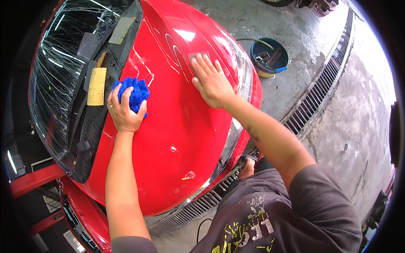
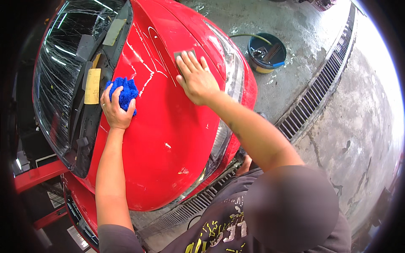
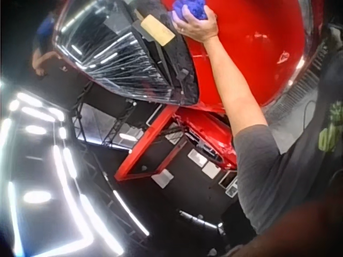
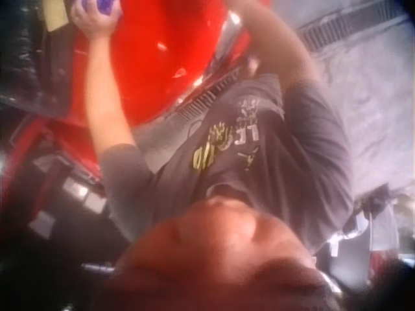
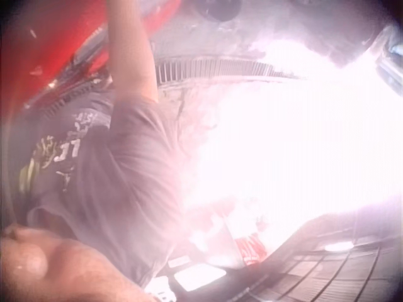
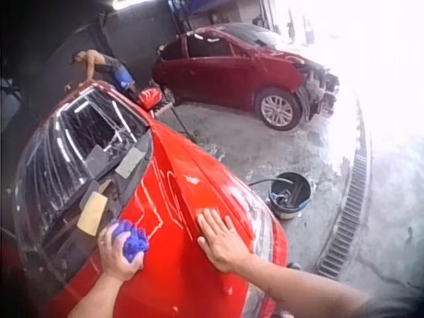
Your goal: The person scrubs the hood of a red car with a sanding block and wipes the surface with a blue cloth. They repeatedly dip the sanding block into a bucket of water and continue scrubbing and wiping different sections of the hood.
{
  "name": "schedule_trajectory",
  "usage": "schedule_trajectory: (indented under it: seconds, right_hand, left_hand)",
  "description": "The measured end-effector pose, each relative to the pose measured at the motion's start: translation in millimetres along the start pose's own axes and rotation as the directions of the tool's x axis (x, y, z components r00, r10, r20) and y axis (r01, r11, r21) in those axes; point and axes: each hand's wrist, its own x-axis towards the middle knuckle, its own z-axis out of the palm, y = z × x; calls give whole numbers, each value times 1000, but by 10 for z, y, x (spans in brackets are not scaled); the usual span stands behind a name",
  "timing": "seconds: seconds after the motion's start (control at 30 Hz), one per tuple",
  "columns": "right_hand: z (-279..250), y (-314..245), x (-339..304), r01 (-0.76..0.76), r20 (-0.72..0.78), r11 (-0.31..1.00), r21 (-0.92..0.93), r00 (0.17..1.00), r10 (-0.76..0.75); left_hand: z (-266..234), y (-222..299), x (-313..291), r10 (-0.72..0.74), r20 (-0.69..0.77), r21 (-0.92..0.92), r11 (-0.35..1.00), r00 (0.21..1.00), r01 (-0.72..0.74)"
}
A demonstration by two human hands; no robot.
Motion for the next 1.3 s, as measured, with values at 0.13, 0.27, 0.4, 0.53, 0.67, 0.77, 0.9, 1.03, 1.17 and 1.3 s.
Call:
schedule_trajectory:
  seconds: [0.13,0.27,0.4,0.53,0.67,0.77,0.9,1.03,1.17,1.3]
  right_hand:
    - [-10,-194,-1254,16,221,1000,-14,975,-12]
    - [-540,-268,-1840,-278,532,890,362,845,47]
    - [-719,30,-1661,-500,477,34,865,843,247]
    - [-1173,46,-1540,-566,645,-315,761,709,284]
    - [-1180,-13,-1636,-588,612,-170,791,755,237]
    - [-1218,-119,-1679,-636,560,263,726,768,311]
    - [-1128,-73,-1865,-419,83,804,423,901,426]
    - [-1119,-585,-2191,-141,74,960,240,989,127]
    - [-796,-629,-2413,-637,546,399,660,771,327]
    - [-631,-715,-2476,-580,485,101,808,752,446]
  left_hand:
    - [-60,23,-40,-38,26,-16,999,999,38]
    - [-151,0,-45,-109,156,72,993,982,98]
    - [-397,377,115,-270,231,248,945,935,211]
    - [-481,1222,14,-210,67,36,977,975,208]
    - [-519,2264,-269,-248,695,-678,86,674,730]
    - [-599,2603,-543,-132,809,-588,-180,572,789]
    - [-809,2808,-738,-477,552,-586,362,684,725]
    - [-1026,2806,-895,-454,238,-451,731,859,512]
    - [-1010,3065,-795,-630,294,-534,515,719,670]
    - [-732,3363,-1000,-592,745,-643,-514,307,568]
